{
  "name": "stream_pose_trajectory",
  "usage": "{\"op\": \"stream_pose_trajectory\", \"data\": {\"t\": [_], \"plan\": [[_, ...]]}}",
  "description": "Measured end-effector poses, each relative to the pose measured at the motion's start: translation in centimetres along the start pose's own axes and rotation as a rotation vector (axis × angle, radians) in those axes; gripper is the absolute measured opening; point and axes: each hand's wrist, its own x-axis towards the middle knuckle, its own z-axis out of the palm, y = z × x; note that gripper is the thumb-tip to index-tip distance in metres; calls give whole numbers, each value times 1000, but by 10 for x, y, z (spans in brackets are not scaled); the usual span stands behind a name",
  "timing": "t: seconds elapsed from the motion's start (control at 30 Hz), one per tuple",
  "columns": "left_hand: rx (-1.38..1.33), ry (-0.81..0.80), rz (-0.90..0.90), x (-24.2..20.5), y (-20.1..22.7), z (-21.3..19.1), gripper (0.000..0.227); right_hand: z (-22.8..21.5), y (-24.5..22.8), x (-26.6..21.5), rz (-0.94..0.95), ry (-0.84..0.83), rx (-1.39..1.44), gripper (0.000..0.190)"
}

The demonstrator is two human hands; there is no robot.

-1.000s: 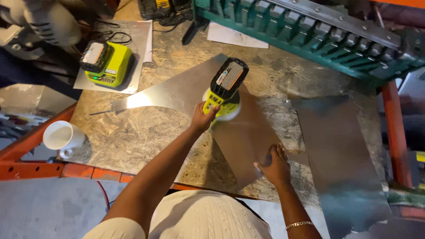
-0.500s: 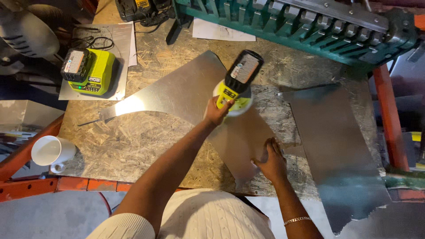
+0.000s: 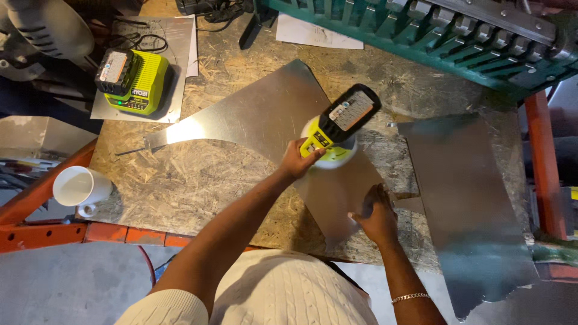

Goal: The person sands a piece of sheet metal using a handheld power sander, moving the sander across the surface while holding the metal steady with the other hand.

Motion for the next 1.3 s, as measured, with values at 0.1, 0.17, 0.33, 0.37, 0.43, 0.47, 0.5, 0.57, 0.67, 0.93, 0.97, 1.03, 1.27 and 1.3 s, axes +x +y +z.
{"op": "stream_pose_trajectory", "data": {"t": [0.1,0.17,0.33,0.37,0.43,0.47,0.5,0.57,0.67,0.93,0.97,1.03,1.27,1.3], "plan": [[11,37,6,-2,1,-13,34,-1,-2,-1,15,-23,-19,107],[40,64,9,-5,3,-24,32,-2,-3,-3,17,-34,-45,109],[-116,237,56,-12,-27,-59,31,-1,2,-4,3,-38,-37,109],[-114,239,55,-15,-26,-66,31,-3,0,-5,1,-40,-36,109],[-36,264,111,-22,-26,-80,30,-7,-6,-5,17,-35,-19,109],[-35,266,110,-24,-27,-81,30,-6,-4,-5,16,-37,-20,109],[-79,295,116,-27,-28,-83,30,-4,-3,-5,8,-30,-33,109],[-122,328,120,-32,-35,-86,31,-3,-4,-5,-1,-27,-48,109],[-107,349,117,-41,-41,-89,32,-5,-7,-7,2,-36,-44,105],[-172,242,135,-58,-42,-71,31,-13,-17,-8,33,-36,-23,103],[-171,240,126,-62,-37,-67,31,-10,-15,-8,38,-42,-21,103],[-124,177,128,-68,-25,-58,30,-4,-9,-10,-18,41,25,103],[-132,138,73,-88,-13,-42,31,4,1,-24,-237,340,54,91],[-131,136,73,-89,-12,-41,31,9,7,-24,-279,410,20,84]]}}
